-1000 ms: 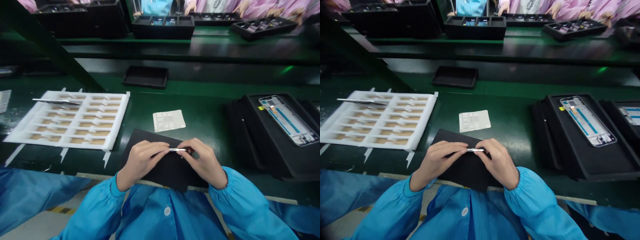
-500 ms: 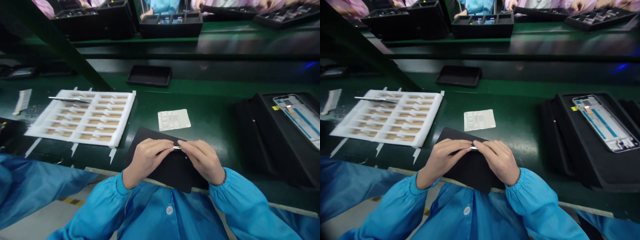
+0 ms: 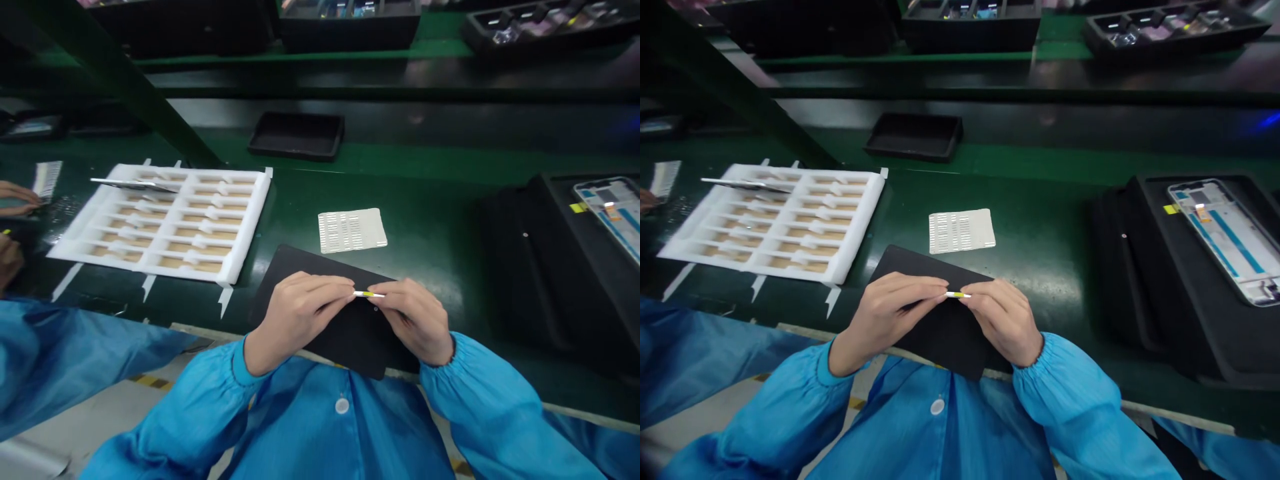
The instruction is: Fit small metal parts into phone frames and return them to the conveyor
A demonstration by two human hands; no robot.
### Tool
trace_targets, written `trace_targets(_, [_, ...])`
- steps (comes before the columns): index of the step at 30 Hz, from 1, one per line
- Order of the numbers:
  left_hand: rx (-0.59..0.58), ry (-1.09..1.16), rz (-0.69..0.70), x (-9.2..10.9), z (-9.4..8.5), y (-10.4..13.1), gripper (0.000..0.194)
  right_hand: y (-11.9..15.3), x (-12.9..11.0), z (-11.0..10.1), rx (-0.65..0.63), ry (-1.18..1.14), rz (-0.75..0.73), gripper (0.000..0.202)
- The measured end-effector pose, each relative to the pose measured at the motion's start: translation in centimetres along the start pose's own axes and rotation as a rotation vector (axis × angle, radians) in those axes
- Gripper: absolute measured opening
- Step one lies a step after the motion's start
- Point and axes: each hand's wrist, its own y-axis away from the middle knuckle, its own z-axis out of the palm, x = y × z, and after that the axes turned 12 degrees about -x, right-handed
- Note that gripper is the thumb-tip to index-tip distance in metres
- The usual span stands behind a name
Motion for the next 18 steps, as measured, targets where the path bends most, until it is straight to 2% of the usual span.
trace_targets(4, [-0.051, 0.011, -0.031, 0.0, -0.2, -0.4, 0.009, -0.1, -0.2, -0.2, -0.042, 0.158, -0.017, 0.031])
trace_targets(7, [-0.041, 0.019, -0.02, -0.1, -0.2, -0.4, 0.009, 0.0, -0.1, -0.2, -0.052, 0.207, -0.031, 0.036])
trace_targets(11, [-0.03, 0.028, -0.014, -0.5, -0.1, -0.1, 0.012, 0.3, 0.5, 0.3, -0.026, 0.077, 0.002, 0.039])
trace_targets(18, [-0.122, 0.05, -0.023, -0.6, -0.8, -0.4, 0.013, 0.6, 1.3, 1.0, 0.052, -0.103, 0.008, 0.029])
